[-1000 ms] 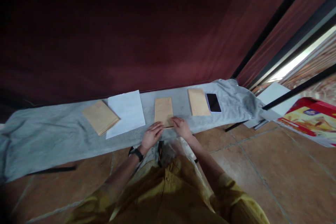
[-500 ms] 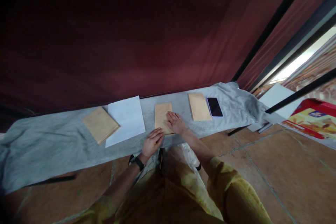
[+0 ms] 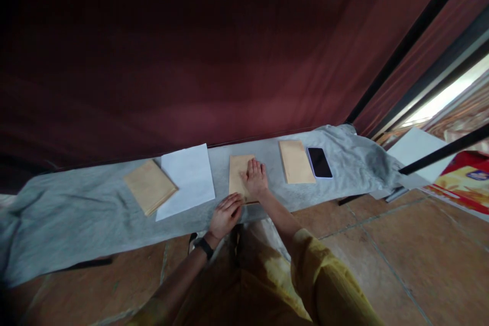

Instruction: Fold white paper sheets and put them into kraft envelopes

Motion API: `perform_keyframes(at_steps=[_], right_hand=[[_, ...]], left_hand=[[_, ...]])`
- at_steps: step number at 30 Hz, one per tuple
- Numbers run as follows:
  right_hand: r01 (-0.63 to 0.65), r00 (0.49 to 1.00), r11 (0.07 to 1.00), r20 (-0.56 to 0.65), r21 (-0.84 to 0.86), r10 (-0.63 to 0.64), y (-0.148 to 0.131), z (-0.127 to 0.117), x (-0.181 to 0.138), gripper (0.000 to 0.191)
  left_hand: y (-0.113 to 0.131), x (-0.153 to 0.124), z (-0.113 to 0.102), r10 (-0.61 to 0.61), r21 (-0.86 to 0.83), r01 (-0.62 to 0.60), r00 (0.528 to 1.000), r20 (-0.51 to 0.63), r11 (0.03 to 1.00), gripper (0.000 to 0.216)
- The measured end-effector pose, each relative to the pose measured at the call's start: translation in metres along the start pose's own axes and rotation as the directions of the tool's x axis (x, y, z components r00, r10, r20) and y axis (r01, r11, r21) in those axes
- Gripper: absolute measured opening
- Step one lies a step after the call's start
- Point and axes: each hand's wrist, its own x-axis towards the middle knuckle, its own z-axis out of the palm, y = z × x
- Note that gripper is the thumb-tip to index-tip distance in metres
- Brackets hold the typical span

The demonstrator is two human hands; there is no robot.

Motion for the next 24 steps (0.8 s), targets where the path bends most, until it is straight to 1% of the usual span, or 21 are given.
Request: perform_keyframes(at_steps=[4, 10, 12, 14, 17, 20, 22, 24], right_hand=[[0.055, 0.998, 0.999, -0.023, 0.004, -0.054, 0.004, -0.001, -0.011, 0.067], [0.116, 0.993, 0.993, -0.007, 0.011, -0.116, 0.008, -0.008, -0.032, 0.063], [0.181, 0.983, 0.983, 0.021, 0.017, -0.181, 0.009, -0.012, -0.037, 0.061], [0.281, 0.957, 0.959, 0.068, 0.034, -0.282, 0.011, -0.015, -0.037, 0.058], [0.410, 0.900, 0.909, 0.129, 0.073, -0.416, 0.012, -0.018, -0.030, 0.056], [0.456, 0.869, 0.884, 0.160, 0.101, -0.467, 0.014, -0.016, -0.015, 0.055], [0.444, 0.874, 0.890, 0.168, 0.108, -0.456, 0.015, -0.014, -0.004, 0.054], [0.395, 0.899, 0.913, 0.161, 0.101, -0.406, 0.016, -0.012, 0.008, 0.054]], left_hand=[[0.000, -0.001, 0.001, -0.011, -0.004, 0.011, 1.000, -0.001, 1.000, 0.024], [0.001, -0.001, 0.001, -0.004, -0.013, 0.004, 1.000, -0.008, 1.000, 0.024], [0.001, -0.001, 0.000, -0.001, -0.013, 0.001, 1.000, -0.008, 1.000, 0.024], [0.002, 0.000, -0.001, 0.000, -0.006, 0.000, 1.000, -0.005, 1.000, 0.024], [0.004, 0.002, -0.003, -0.001, 0.001, 0.001, 1.000, 0.001, 1.000, 0.024], [0.006, 0.002, -0.004, -0.011, 0.006, 0.011, 1.000, 0.003, 1.000, 0.024], [0.007, 0.003, -0.005, -0.015, 0.013, 0.015, 1.000, 0.008, 1.000, 0.024], [0.007, 0.002, -0.006, -0.015, 0.016, 0.015, 1.000, 0.009, 1.000, 0.024]])
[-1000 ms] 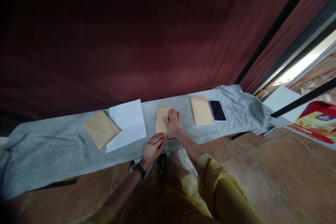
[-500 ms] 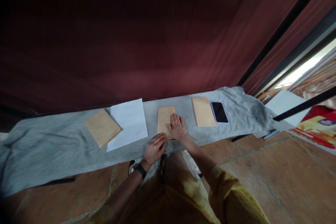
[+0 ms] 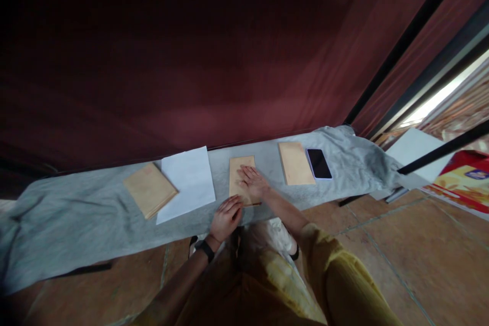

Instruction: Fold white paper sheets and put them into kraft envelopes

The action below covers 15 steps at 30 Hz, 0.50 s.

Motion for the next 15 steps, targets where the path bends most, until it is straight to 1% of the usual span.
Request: perform_keyframes(at_steps=[4, 7, 9, 12, 15], right_hand=[[-0.126, 0.992, 0.992, -0.023, -0.014, 0.126, 0.003, 0.002, 0.014, 0.056], [-0.176, 0.984, 0.984, -0.027, -0.024, 0.175, 0.000, 0.003, 0.015, 0.060], [-0.150, 0.989, 0.988, -0.005, -0.029, 0.150, -0.003, 0.003, 0.010, 0.061], [-0.046, 0.996, 0.999, 0.077, -0.020, 0.047, -0.007, -0.001, -0.002, 0.059], [0.047, 0.986, 0.998, 0.160, 0.029, -0.051, -0.011, -0.007, -0.014, 0.056]], left_hand=[[-0.001, -0.001, 0.001, 0.000, -0.012, -0.001, 1.000, -0.011, 1.000, 0.025], [-0.002, -0.002, 0.002, 0.002, -0.009, -0.002, 1.000, -0.009, 1.000, 0.025], [-0.003, -0.002, 0.003, 0.006, 0.003, -0.006, 1.000, -0.003, 1.000, 0.025], [-0.003, -0.002, 0.003, 0.010, 0.016, -0.010, 1.000, -0.003, 1.000, 0.024], [-0.002, -0.001, 0.003, 0.015, 0.023, -0.015, 1.000, -0.008, 1.000, 0.024]])
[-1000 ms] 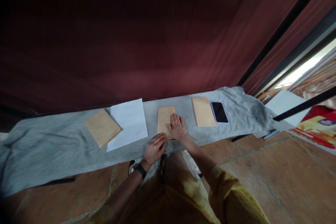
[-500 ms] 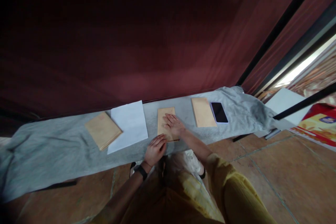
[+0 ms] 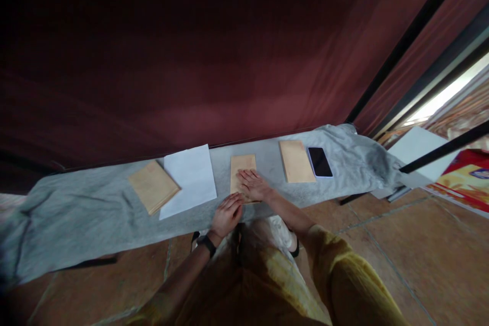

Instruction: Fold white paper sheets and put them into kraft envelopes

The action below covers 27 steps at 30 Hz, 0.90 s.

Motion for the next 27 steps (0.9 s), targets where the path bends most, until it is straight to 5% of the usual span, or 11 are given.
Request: perform_keyframes(at_steps=[7, 13, 19, 27], right_hand=[[0.076, 0.993, 0.975, 0.075, 0.207, -0.093, -0.009, -0.005, -0.031, 0.044], [0.099, 0.994, 0.964, -0.076, 0.245, -0.083, -0.021, -0.007, -0.062, 0.050], [0.007, 0.962, 0.940, -0.260, 0.340, 0.087, -0.028, -0.003, -0.077, 0.033], [-0.138, 0.930, 0.954, -0.296, 0.266, 0.217, -0.053, 0.000, -0.079, 0.036]], left_hand=[[0.001, 0.000, 0.000, -0.025, -0.004, 0.025, 1.000, 0.016, 1.000, 0.027], [0.001, 0.001, -0.001, -0.049, -0.059, 0.050, 0.999, 0.018, 0.997, 0.029], [0.003, 0.002, 0.001, -0.112, -0.072, 0.111, 0.994, -0.003, 0.991, 0.028], [0.003, 0.004, 0.003, -0.196, -0.101, 0.195, 0.981, -0.001, 0.976, 0.029]])
